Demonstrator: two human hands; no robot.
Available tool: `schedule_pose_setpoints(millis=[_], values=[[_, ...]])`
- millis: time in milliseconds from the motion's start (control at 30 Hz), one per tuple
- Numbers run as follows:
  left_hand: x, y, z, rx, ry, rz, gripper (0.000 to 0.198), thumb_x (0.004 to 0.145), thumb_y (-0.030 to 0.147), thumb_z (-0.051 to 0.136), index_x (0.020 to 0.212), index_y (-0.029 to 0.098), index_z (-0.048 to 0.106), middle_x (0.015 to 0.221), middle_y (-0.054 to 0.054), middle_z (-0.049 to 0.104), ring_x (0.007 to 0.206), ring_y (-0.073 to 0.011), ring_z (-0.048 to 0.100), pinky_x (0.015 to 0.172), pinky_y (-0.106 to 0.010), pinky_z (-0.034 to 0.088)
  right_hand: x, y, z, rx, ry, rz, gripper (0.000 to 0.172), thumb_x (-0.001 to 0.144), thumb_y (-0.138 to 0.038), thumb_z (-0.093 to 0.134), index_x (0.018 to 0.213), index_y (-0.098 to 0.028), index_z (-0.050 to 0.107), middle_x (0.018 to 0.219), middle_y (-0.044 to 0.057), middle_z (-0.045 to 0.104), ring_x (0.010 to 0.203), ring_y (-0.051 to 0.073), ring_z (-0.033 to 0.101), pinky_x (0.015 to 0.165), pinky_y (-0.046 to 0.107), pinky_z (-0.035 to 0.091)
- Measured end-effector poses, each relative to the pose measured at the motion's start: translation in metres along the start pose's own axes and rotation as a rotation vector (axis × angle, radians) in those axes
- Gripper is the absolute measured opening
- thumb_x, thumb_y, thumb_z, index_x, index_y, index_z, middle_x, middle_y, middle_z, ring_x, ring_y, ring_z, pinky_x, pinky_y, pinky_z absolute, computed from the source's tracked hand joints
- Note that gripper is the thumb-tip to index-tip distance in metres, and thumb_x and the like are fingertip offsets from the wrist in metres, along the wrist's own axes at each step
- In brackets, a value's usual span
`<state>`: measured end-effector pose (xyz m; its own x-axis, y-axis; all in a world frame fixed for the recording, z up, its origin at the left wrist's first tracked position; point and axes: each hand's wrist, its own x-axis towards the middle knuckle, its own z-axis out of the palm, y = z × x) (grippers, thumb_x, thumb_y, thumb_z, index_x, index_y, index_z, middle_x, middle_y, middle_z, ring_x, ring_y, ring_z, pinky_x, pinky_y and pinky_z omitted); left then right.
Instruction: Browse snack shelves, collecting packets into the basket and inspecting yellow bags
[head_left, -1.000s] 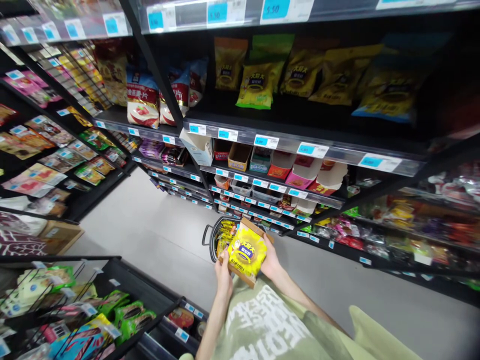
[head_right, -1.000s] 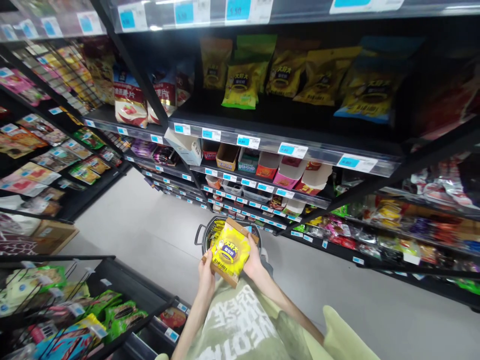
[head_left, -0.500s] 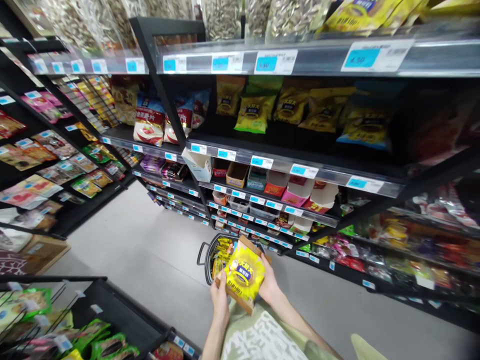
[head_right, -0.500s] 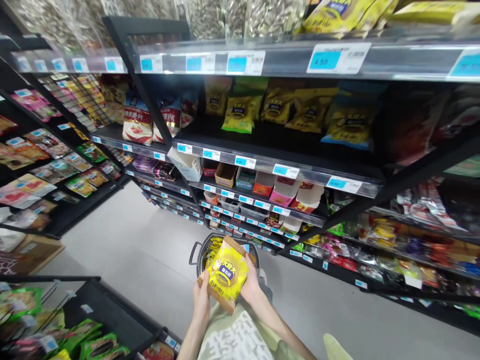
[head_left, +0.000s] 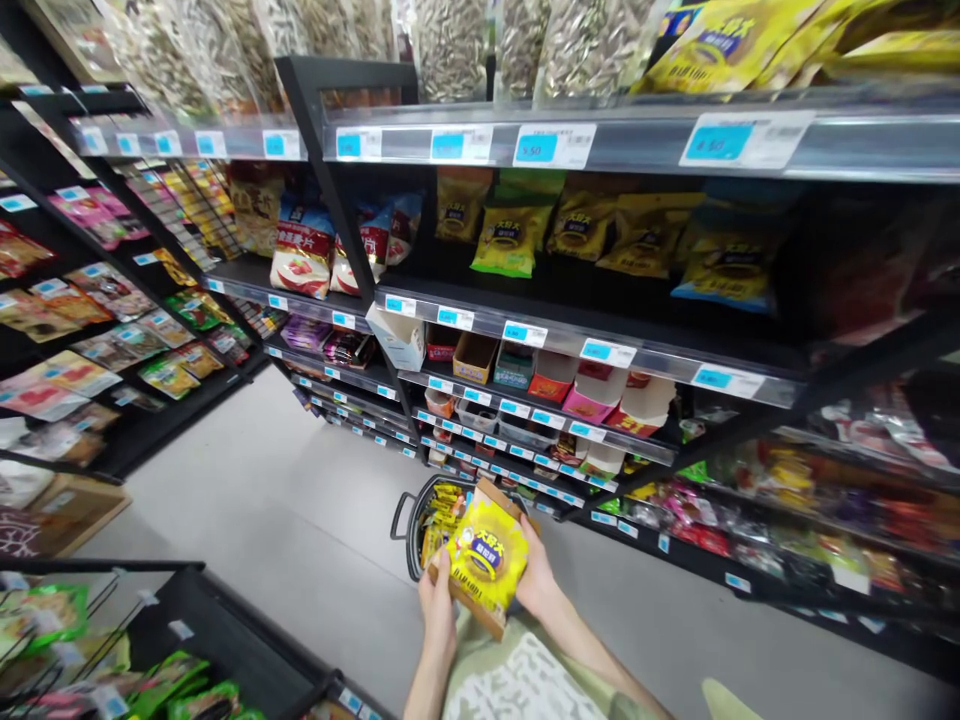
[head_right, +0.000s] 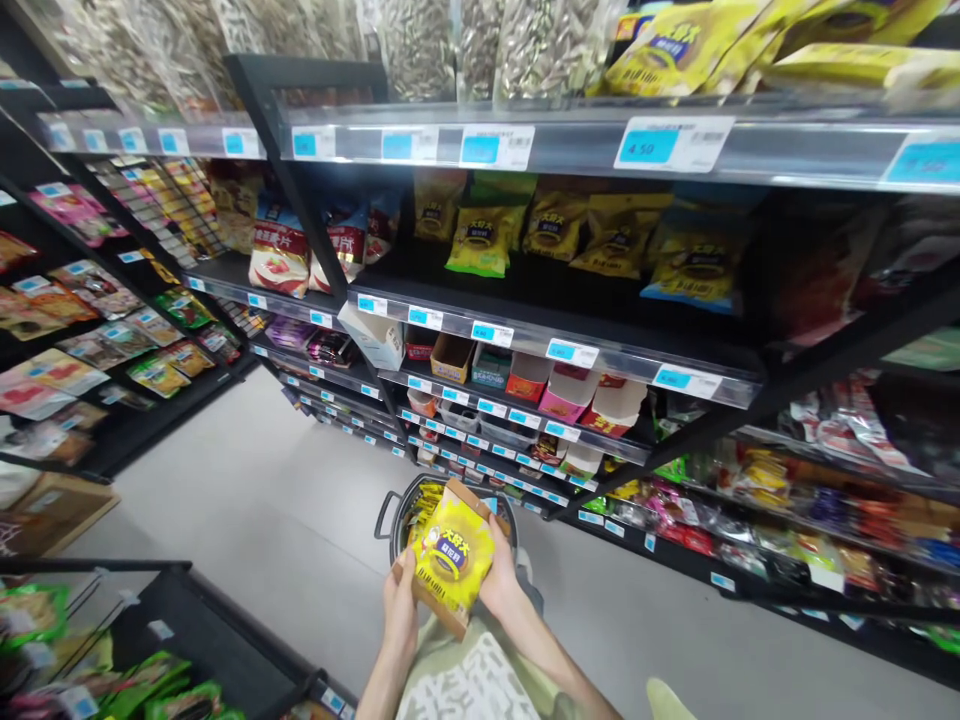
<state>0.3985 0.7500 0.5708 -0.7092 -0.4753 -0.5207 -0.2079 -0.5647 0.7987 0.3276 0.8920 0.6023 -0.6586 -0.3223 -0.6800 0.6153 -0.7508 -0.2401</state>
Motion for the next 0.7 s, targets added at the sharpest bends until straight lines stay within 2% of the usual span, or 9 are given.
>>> schedule_pose_setpoints(millis=[333,500,600,700], values=[[-0.001,0.001,0.000,0.008,-0.024,-0.023,0.062,0.071,0.062,0.083,0.110,0.016,0.073,0.115,-0.014,0.074,0.107,-0.0280,0.069,0.093,-0.036,0.054,-0.002,-0.001,0.001,0.012,0.034,0.010,0.029,0.088,-0.051,0.060,0.099,-0.026,0.072,0.101,0.006,0.079,0.104,0.031,0.072,0.085,0.045,0.058],[-0.003,0.004,0.002,-0.009,-0.054,-0.063,0.062,0.073,0.060,0.083,0.114,0.016,0.071,0.120,-0.014,0.073,0.115,-0.0302,0.067,0.098,-0.039,0.054,-0.008,-0.004,0.006,-0.016,-0.003,0.002,0.028,0.087,-0.051,0.060,0.096,-0.027,0.071,0.100,0.005,0.079,0.102,0.032,0.071,0.088,0.046,0.057],[-0.007,0.004,0.000,-0.025,-0.108,-0.113,0.064,0.068,0.053,0.089,0.117,0.018,0.069,0.125,-0.015,0.071,0.120,-0.0330,0.066,0.103,-0.043,0.053,-0.012,-0.005,0.009,0.005,-0.019,0.027,0.030,0.088,-0.051,0.060,0.100,-0.025,0.071,0.100,0.007,0.078,0.101,0.032,0.070,0.089,0.047,0.057],[-0.013,0.000,-0.002,0.070,-0.233,-0.111,0.070,0.061,0.045,0.095,0.120,0.017,0.068,0.129,-0.017,0.070,0.123,-0.0364,0.063,0.107,-0.048,0.050,-0.016,-0.007,0.012,0.058,-0.041,0.020,0.030,0.090,-0.046,0.060,0.107,-0.024,0.070,0.103,0.006,0.078,0.102,0.030,0.071,0.090,0.046,0.057]])
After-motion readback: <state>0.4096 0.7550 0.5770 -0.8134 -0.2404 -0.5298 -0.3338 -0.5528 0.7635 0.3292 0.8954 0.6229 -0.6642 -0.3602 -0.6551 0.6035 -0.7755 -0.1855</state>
